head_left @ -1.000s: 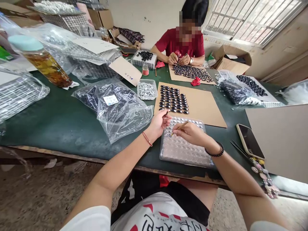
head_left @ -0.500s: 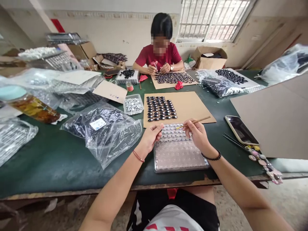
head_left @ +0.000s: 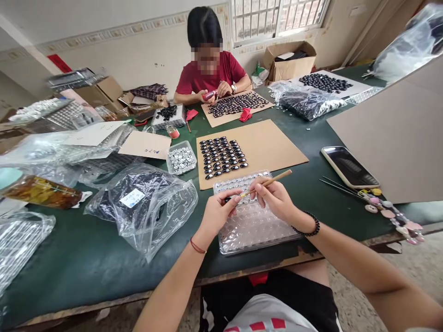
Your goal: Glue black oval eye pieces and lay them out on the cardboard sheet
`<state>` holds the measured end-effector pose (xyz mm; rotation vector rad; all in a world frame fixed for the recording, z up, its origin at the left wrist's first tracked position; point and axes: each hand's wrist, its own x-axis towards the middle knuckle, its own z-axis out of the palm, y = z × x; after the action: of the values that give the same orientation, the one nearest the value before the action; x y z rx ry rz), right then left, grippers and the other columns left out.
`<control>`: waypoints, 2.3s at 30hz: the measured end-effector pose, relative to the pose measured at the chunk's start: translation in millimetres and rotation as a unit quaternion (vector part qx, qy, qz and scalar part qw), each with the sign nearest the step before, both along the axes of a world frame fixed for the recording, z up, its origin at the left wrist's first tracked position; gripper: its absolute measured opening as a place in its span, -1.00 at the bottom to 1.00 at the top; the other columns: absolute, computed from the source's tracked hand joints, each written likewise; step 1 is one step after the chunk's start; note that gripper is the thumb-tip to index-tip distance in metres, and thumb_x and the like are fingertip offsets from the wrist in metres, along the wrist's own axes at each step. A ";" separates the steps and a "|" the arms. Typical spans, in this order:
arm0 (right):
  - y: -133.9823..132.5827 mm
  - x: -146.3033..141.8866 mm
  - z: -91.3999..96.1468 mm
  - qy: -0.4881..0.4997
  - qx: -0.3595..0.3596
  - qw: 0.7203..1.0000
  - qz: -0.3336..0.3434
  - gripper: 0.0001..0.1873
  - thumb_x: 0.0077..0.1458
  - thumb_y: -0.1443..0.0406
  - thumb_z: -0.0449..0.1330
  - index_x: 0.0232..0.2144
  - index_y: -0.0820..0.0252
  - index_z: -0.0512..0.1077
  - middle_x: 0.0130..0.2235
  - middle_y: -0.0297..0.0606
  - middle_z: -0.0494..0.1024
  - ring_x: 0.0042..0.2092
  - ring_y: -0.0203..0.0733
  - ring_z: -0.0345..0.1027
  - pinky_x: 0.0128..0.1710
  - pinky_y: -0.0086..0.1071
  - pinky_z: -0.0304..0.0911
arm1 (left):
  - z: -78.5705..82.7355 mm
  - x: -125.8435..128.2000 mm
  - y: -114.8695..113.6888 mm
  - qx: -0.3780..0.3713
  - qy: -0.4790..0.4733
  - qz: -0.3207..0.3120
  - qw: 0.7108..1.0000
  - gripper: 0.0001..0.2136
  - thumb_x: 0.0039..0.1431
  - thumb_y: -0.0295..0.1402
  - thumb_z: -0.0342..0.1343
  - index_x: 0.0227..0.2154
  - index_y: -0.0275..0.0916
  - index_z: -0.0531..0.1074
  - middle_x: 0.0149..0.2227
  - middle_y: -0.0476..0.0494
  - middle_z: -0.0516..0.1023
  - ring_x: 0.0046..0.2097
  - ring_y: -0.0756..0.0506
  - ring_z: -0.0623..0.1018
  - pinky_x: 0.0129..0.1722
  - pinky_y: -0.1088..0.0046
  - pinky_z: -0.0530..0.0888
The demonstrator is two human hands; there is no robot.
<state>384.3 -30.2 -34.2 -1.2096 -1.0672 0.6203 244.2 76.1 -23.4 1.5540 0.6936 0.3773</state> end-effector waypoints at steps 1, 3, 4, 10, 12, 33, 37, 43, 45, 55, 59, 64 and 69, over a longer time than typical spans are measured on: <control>-1.0 -0.7 -1.4 -0.021 0.002 1.000 0.008 -0.74 0.16 0.16 0.00 -0.39 0.21 0.36 -0.51 -0.35 0.38 -0.65 -0.45 0.11 -0.65 -0.49 0.08 | 0.5 -0.2 0.3 0.003 0.001 -0.006 1.000 -0.69 -0.01 -0.20 0.16 -0.24 -0.29 0.50 -0.71 0.02 0.31 -0.64 0.06 0.26 -0.64 0.59 0.15; -2.6 -1.5 -3.9 -0.058 0.014 0.998 0.011 -0.77 0.17 0.20 0.00 -0.37 0.19 0.38 -0.48 -0.32 0.39 -0.59 -0.42 0.16 -0.62 -0.49 0.10 | 0.8 -0.4 0.7 0.004 0.005 -0.016 1.000 -0.69 0.00 -0.20 0.15 -0.24 -0.30 0.50 -0.70 0.01 0.33 -0.63 0.06 0.28 -0.63 0.59 0.16; -3.2 -1.5 -4.8 -0.066 0.022 0.998 0.006 -0.77 0.17 0.21 -0.01 -0.36 0.19 0.38 -0.47 -0.32 0.39 -0.58 -0.41 0.18 -0.61 -0.48 0.10 | 0.6 -0.3 0.9 0.000 0.009 -0.022 1.000 -0.69 0.01 -0.20 0.14 -0.22 -0.30 0.49 -0.69 0.01 0.33 -0.62 0.06 0.29 -0.63 0.60 0.17; -3.9 1.0 -5.8 -0.069 0.043 0.996 -0.027 -0.77 0.18 0.21 -0.02 -0.32 0.17 0.38 -0.50 -0.30 0.39 -0.54 -0.34 0.21 -0.59 -0.44 0.12 | -2.6 1.6 0.4 -0.035 0.007 -0.007 0.999 -0.67 -0.05 -0.22 0.19 -0.24 -0.34 0.48 -0.66 0.02 0.33 -0.63 0.07 0.29 -0.61 0.58 0.20; -4.1 1.2 -6.2 -0.083 0.045 0.995 -0.028 -0.77 0.18 0.20 -0.02 -0.32 0.16 0.39 -0.47 -0.28 0.40 -0.50 -0.32 0.24 -0.57 -0.44 0.14 | -3.0 2.1 -0.2 -0.039 0.004 -0.003 0.999 -0.67 -0.05 -0.22 0.19 -0.24 -0.34 0.48 -0.67 0.02 0.33 -0.63 0.07 0.29 -0.61 0.58 0.20; -6.1 0.5 -3.6 0.044 0.151 0.981 -0.111 -0.78 0.17 0.20 -0.02 -0.36 0.13 0.39 -0.52 -0.31 0.36 -0.64 -0.41 0.10 -0.71 -0.47 -0.01 | 8.6 -6.6 18.7 -0.139 -0.065 0.014 0.988 -0.79 -0.07 -0.33 0.24 -0.36 -0.34 0.48 -0.70 0.08 0.28 -0.65 0.12 0.26 -0.63 0.63 0.19; -5.6 1.0 -3.6 0.052 0.140 0.984 -0.102 -0.77 0.16 0.19 0.00 -0.37 0.15 0.39 -0.52 -0.32 0.37 -0.65 -0.42 0.10 -0.71 -0.48 -0.02 | 5.5 -7.2 35.7 -0.336 -0.287 0.149 0.885 -0.86 0.10 -0.32 0.11 -0.32 -0.28 0.44 -0.69 0.14 0.21 -0.68 0.19 0.18 -0.66 0.72 0.16; -1.8 3.1 -7.0 0.062 0.145 0.982 -0.099 -0.78 0.18 0.25 -0.02 -0.36 0.18 0.40 -0.52 -0.34 0.35 -0.65 -0.44 0.10 -0.70 -0.48 -0.03 | -2.1 -2.0 21.7 -0.254 -0.219 0.129 0.933 -0.83 -0.02 -0.30 0.21 -0.44 -0.30 0.40 -0.73 0.14 0.19 -0.70 0.16 0.19 -0.69 0.69 0.17; -1.0 3.5 -8.4 0.051 0.142 0.984 -0.095 -0.78 0.19 0.26 -0.03 -0.35 0.18 0.40 -0.52 -0.34 0.35 -0.64 -0.44 0.10 -0.70 -0.49 -0.04 | -1.2 -3.3 15.0 -0.147 -0.171 0.105 0.969 -0.79 -0.07 -0.27 0.24 -0.53 -0.31 0.38 -0.74 0.13 0.22 -0.69 0.15 0.22 -0.68 0.69 0.20; -7.3 -0.6 -5.6 -0.225 0.081 0.970 -0.034 -0.89 0.13 0.37 0.02 -0.29 0.17 0.34 -0.43 -0.28 0.40 -0.48 -0.34 0.23 -0.48 -0.42 0.16 | -11.4 -0.7 -0.1 0.051 -0.026 -0.045 0.997 -0.73 -0.08 -0.30 0.22 -0.30 -0.33 0.44 -0.40 -0.11 0.50 -0.47 0.01 0.46 -0.48 0.51 0.42; -6.4 -2.0 0.0 -0.328 0.096 0.939 -0.027 -0.91 0.09 0.43 0.06 -0.33 0.19 0.32 -0.44 -0.29 0.42 -0.41 -0.33 0.29 -0.40 -0.43 0.20 | -14.5 -0.2 2.7 0.106 -0.002 -0.036 0.994 -0.70 -0.04 -0.28 0.19 -0.23 -0.30 0.45 -0.33 -0.15 0.53 -0.41 -0.04 0.50 -0.45 0.49 0.44; -7.2 -2.3 1.1 -0.364 0.085 0.926 -0.042 -0.93 0.09 0.41 0.07 -0.35 0.21 0.33 -0.46 -0.29 0.43 -0.43 -0.32 0.29 -0.41 -0.44 0.20 | -11.1 -0.6 2.5 0.159 0.026 -0.022 0.987 -0.74 -0.03 -0.30 0.18 -0.23 -0.25 0.47 -0.31 -0.12 0.55 -0.38 -0.05 0.53 -0.41 0.48 0.46; -6.4 -1.9 -1.0 -0.380 0.076 0.920 -0.050 -0.95 0.11 0.39 0.06 -0.37 0.22 0.32 -0.48 -0.30 0.42 -0.45 -0.33 0.28 -0.43 -0.45 0.16 | -8.3 -0.3 0.6 0.203 0.028 -0.033 0.978 -0.77 0.00 -0.32 0.15 -0.24 -0.22 0.47 -0.26 -0.09 0.55 -0.39 -0.03 0.52 -0.39 0.50 0.46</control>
<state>382.5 -36.6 -35.2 -1.3887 -1.6473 -0.0472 243.9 76.7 -31.7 1.9766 0.6302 0.4465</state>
